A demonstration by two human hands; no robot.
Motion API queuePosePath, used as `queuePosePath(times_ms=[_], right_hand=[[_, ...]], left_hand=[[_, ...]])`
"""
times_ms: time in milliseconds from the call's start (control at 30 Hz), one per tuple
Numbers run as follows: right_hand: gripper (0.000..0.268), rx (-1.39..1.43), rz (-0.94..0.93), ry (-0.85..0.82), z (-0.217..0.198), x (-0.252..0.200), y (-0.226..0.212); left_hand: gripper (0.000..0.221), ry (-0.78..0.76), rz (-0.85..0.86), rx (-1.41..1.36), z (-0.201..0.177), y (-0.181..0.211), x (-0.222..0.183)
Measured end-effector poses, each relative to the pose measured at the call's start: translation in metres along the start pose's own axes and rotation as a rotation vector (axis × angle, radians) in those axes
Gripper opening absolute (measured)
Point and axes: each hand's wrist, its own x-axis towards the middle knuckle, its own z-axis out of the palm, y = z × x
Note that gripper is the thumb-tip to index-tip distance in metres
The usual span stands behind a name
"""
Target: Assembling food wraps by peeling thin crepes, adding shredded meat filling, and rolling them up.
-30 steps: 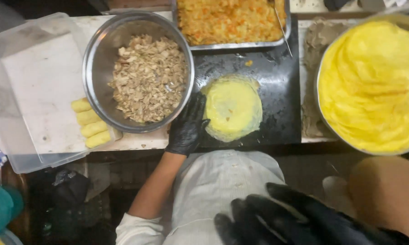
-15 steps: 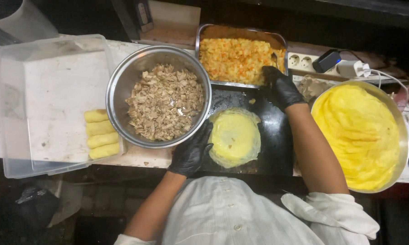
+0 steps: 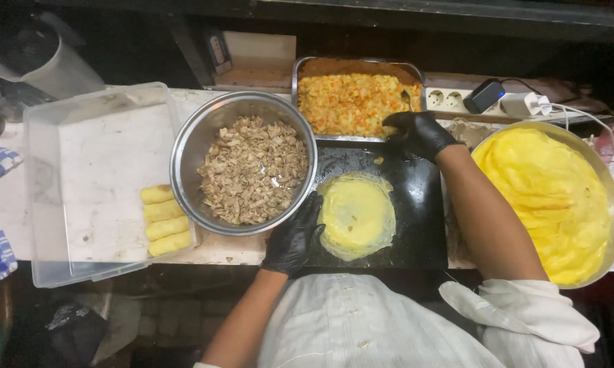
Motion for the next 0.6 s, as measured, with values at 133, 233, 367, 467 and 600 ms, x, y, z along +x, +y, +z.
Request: queuePosePath(times_ms=[133, 233, 367, 467, 600], right_hand=[[0.051, 0.043, -0.061, -0.033, 0.001, -0.003, -0.011], [0.046, 0.044, -0.124, -0.026, 0.009, -0.006, -0.015], [0.040, -0.192, -0.195, -0.038, 0.018, 0.004, 0.002], [0.031, -0.226, -0.212, -0.095, 0.022, 0.021, 0.021], [0.029, -0.125, -0.308, -0.065, 0.005, 0.020, 0.003]], left_hand=[[0.059, 0.038, -0.020, -0.136, -0.013, 0.006, 0.000], [0.060, 0.058, -0.006, -0.110, -0.012, 0.005, 0.001], [0.063, 0.048, -0.043, -0.207, -0.010, 0.007, 0.002], [0.055, 0.180, 0.034, -0.125, -0.001, 0.003, 0.002], [0.054, 0.179, 0.033, -0.064, -0.008, 0.005, 0.002]])
